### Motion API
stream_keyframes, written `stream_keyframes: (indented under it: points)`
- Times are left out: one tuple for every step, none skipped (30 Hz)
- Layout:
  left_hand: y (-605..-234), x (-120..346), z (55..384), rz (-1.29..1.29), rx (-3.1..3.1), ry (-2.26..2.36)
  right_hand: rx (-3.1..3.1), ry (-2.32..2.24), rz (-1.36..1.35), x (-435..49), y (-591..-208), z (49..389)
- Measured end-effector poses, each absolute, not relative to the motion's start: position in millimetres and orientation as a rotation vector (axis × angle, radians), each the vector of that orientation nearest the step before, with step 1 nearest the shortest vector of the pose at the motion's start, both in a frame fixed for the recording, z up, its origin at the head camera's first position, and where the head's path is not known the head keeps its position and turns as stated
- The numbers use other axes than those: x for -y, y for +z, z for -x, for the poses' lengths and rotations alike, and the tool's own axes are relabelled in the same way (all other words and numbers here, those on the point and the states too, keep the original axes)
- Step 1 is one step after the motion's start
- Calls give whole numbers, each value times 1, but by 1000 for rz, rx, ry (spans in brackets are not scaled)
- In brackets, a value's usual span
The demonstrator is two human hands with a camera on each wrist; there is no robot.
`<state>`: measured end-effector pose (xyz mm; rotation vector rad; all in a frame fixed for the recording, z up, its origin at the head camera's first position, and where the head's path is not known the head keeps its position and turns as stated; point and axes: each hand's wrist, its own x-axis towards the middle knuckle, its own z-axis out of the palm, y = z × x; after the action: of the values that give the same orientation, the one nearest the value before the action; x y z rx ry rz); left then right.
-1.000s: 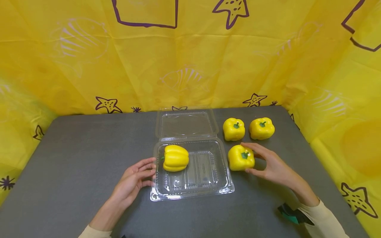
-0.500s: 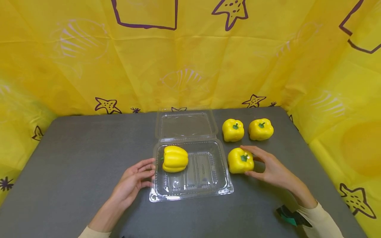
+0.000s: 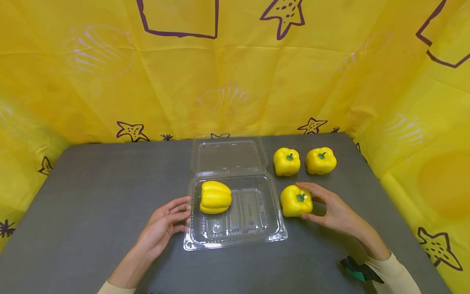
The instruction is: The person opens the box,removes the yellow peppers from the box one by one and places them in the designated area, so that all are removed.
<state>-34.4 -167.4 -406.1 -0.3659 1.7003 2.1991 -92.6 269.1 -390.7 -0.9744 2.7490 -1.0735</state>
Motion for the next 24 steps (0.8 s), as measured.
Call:
stream_keyframes:
  points:
    - [-406, 167, 34, 368, -1701, 2200, -2748, -1075, 975, -269, -391, 92]
    - [-406, 167, 34, 370, -1700, 2200, -2747, -1077, 975, -269, -391, 92]
    - [-406, 167, 34, 370, -1700, 2200, -2741, -1086, 977, -269, -391, 92]
    - [-406, 167, 34, 370, -1700, 2200, -2734, -1098, 981, -269, -391, 92]
    - [-407, 167, 34, 368, -1700, 2201, -2728, -1108, 985, -269, -391, 92]
    - [-407, 167, 34, 368, -1700, 2201, -2726, -1114, 989, -269, -391, 92]
    - [-407, 167, 35, 367, -1700, 2202, -2723, -1121, 992, -269, -390, 92]
    - [-407, 167, 35, 366, -1700, 2204, -2722, -1125, 996, -269, -390, 91]
    - [-407, 167, 35, 366, -1699, 2206, -2724, -1127, 1004, -270, -390, 91]
    - [-407, 168, 34, 365, -1698, 2207, -2730, -1124, 1013, -269, -390, 91]
    - [-407, 168, 34, 365, -1697, 2208, -2740, -1116, 1020, -269, -389, 91]
    - [-407, 168, 34, 365, -1696, 2209, -2750, -1106, 1029, -269, -389, 91]
    - [-407, 168, 34, 365, -1696, 2210, -2754, -1102, 1039, -269, -388, 91]
    - [-407, 168, 34, 365, -1695, 2210, -2761, -1093, 1050, -269, -387, 91]
    - [-407, 168, 34, 364, -1696, 2208, -2766, -1086, 1062, -269, -385, 91]
    - [-406, 168, 34, 365, -1697, 2207, -2774, -1074, 1074, -269, -383, 91]
    - [-406, 168, 34, 365, -1698, 2207, -2780, -1063, 1082, -269, -382, 91]
    - [-406, 168, 34, 366, -1699, 2207, -2785, -1054, 1089, -269, -379, 91]
    - [-406, 168, 34, 366, -1699, 2206, -2791, -1046, 1095, -269, -377, 91]
    - [-406, 168, 34, 364, -1699, 2205, -2800, -1031, 1098, -270, -376, 91]
    - [-406, 168, 34, 362, -1700, 2203, -2807, -1020, 1099, -270, -374, 91]
    - [-406, 168, 34, 364, -1700, 2203, -2815, -1008, 1098, -271, -372, 91]
    - [-406, 168, 34, 362, -1702, 2202, -2821, -1002, 1095, -271, -370, 91]
    - [-405, 167, 34, 362, -1702, 2202, -2827, -992, 1093, -271, -368, 92]
